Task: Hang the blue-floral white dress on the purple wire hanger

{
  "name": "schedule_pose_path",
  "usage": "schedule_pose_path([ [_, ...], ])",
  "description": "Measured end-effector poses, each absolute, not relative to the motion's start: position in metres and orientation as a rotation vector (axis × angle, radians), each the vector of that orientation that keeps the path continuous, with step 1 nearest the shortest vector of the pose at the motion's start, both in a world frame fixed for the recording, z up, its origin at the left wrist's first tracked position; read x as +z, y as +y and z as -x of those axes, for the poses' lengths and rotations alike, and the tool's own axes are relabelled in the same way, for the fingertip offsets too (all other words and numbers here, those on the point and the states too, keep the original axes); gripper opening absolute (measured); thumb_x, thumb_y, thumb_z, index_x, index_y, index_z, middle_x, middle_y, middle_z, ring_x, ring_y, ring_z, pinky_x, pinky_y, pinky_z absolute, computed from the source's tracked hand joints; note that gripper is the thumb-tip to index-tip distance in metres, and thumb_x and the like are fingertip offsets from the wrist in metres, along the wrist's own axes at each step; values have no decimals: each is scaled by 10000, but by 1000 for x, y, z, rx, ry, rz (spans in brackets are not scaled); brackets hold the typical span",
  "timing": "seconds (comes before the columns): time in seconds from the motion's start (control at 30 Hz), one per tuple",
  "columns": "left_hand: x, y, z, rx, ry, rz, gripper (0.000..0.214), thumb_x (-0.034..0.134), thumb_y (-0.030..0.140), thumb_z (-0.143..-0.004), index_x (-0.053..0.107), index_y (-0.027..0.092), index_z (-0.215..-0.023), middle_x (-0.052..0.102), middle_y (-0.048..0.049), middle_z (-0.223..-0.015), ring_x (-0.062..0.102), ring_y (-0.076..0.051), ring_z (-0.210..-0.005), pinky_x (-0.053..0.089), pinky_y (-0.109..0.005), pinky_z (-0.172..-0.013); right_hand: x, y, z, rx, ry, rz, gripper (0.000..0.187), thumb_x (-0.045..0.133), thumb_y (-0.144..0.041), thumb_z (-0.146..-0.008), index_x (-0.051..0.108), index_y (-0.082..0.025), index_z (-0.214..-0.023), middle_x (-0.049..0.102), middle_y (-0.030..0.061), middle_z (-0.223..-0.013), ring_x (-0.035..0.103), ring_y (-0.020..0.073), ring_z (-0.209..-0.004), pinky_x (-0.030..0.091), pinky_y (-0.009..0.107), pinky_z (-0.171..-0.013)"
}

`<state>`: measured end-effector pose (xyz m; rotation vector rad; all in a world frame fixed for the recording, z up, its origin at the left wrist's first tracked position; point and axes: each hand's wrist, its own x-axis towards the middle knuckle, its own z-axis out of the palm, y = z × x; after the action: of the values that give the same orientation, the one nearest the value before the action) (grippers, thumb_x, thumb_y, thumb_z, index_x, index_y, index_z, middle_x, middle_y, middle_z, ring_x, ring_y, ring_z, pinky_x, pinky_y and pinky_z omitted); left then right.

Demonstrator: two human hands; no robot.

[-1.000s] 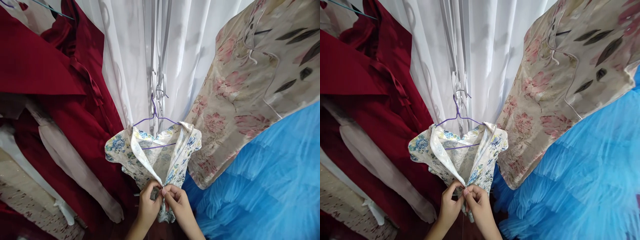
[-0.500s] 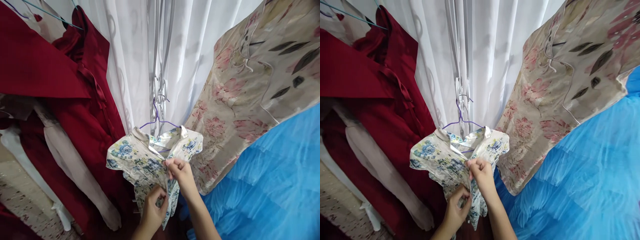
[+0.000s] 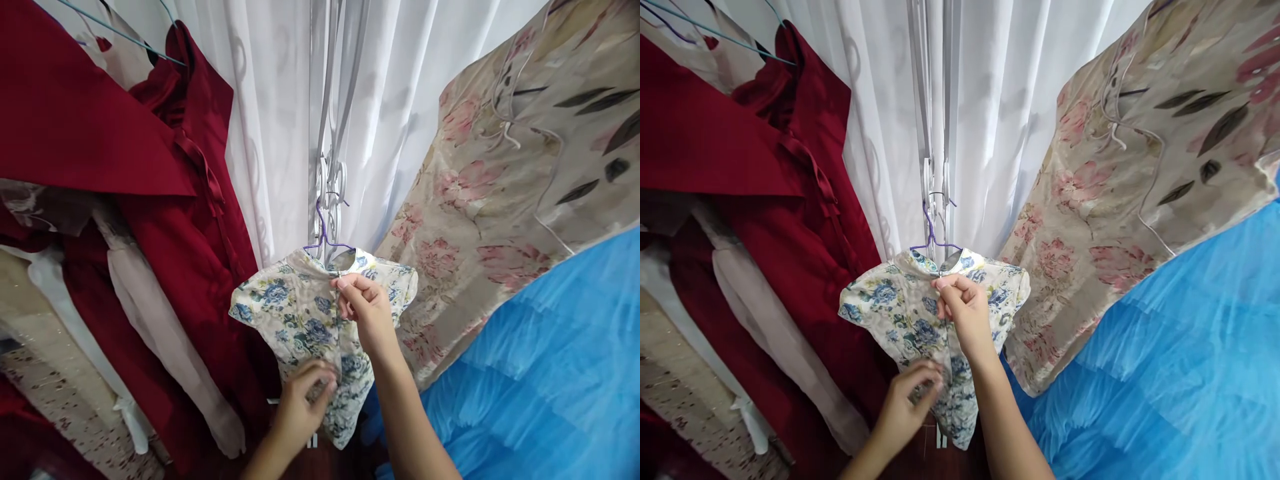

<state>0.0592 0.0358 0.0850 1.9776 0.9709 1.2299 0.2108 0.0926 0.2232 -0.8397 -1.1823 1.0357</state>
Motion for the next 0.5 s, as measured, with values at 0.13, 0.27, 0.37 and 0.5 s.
schedule_pose_path([
  [0.13,184,83,-36,1552,974,-2164,266,589,188,-939,683,234,-1183,712,-67,-1025,662,-203,-934,497,-316,-868,220,81,-211,1003,-1208,864,263,643,-422,-887,667,-170,-817,508,-57,-451,384,85,-407,266,231,-449],
  [0.27,249,117,-40,1405,852,-2375,235,566,255,-962,715,228,-1141,720,-54,-964,662,-209,-872,495,-330,-832,221,79,-208,909,-1279,898,273,628,-427,-909,614,-185,-784,487,-58,-480,399,97,-441,285,237,-466],
  [0.37,261,125,-46,1343,824,-2502,194,558,267,-963,732,201,-911,703,-42,-843,647,-204,-818,479,-320,-797,214,90,-201,834,-1313,921,296,618,-438,-903,546,-198,-746,444,-68,-518,351,89,-457,248,232,-464],
  [0.5,260,137,-30,1620,905,-2289,184,585,285,-954,708,170,-879,696,-41,-814,645,-177,-782,476,-280,-758,190,105,-193,789,-1367,1004,292,604,-410,-882,507,-201,-703,403,-70,-551,321,86,-474,220,233,-472],
])
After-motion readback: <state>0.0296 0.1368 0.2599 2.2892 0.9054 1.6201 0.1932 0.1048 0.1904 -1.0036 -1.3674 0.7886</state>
